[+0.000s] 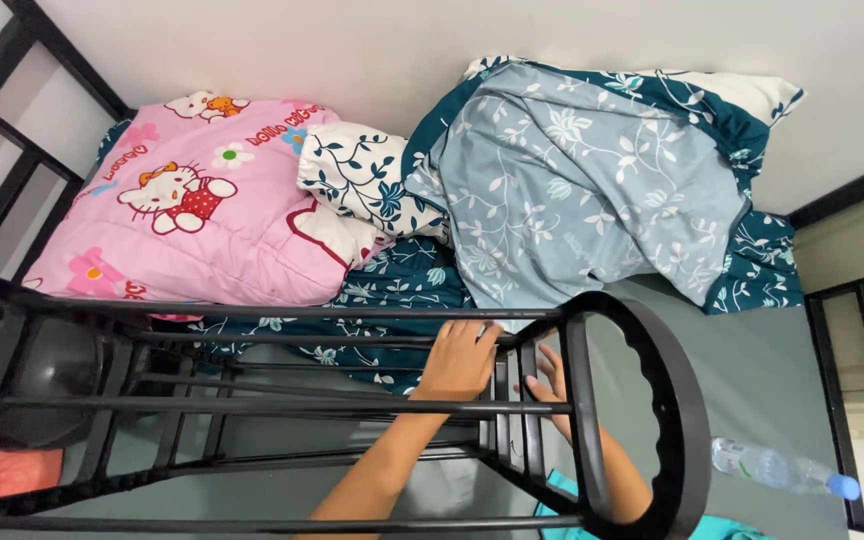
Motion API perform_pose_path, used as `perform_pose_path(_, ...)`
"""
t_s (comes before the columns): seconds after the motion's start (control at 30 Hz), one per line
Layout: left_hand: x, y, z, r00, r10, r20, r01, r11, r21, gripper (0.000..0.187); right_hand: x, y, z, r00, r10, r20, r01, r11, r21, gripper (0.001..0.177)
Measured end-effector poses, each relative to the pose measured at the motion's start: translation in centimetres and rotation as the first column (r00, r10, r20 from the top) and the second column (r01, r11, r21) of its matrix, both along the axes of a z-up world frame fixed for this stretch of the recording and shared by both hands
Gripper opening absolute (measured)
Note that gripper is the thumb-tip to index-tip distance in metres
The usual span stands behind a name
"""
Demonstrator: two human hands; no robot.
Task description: Assembling a multi-tier black plastic and metal shoe rack on the floor.
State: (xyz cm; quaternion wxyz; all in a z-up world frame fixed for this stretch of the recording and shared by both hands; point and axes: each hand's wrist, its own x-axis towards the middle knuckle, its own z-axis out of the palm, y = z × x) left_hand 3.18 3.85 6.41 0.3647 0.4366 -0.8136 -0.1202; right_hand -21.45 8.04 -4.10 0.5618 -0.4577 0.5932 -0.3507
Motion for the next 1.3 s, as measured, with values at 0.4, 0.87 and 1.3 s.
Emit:
perform_pose_path(0.4,5.7,10.0,-11.8,0.933,-0.320,0.167,0.180,0.813,0.553,0.026,2.1,6.7,6.3,0.945,-0.204,0.255,0.106,0.930,0.352,0.081)
perform_pose_path(0.87,7.3,9.6,-11.9,0.972,0.015,0.233,-0.109,0.911,0.398,0.048,0.6,8.1,3.6,0.984,0.024,0.178,-0.076,0.954,0.290,0.064)
perform_pose_path(1.3,19.7,12.4,-12.0,0.833,0.535,0.143,-0.529,0.695,0.486,0.052,-3.7,11.8,-8.1,0.913,-0.393,0.113,0.375,0.914,0.153,0.057)
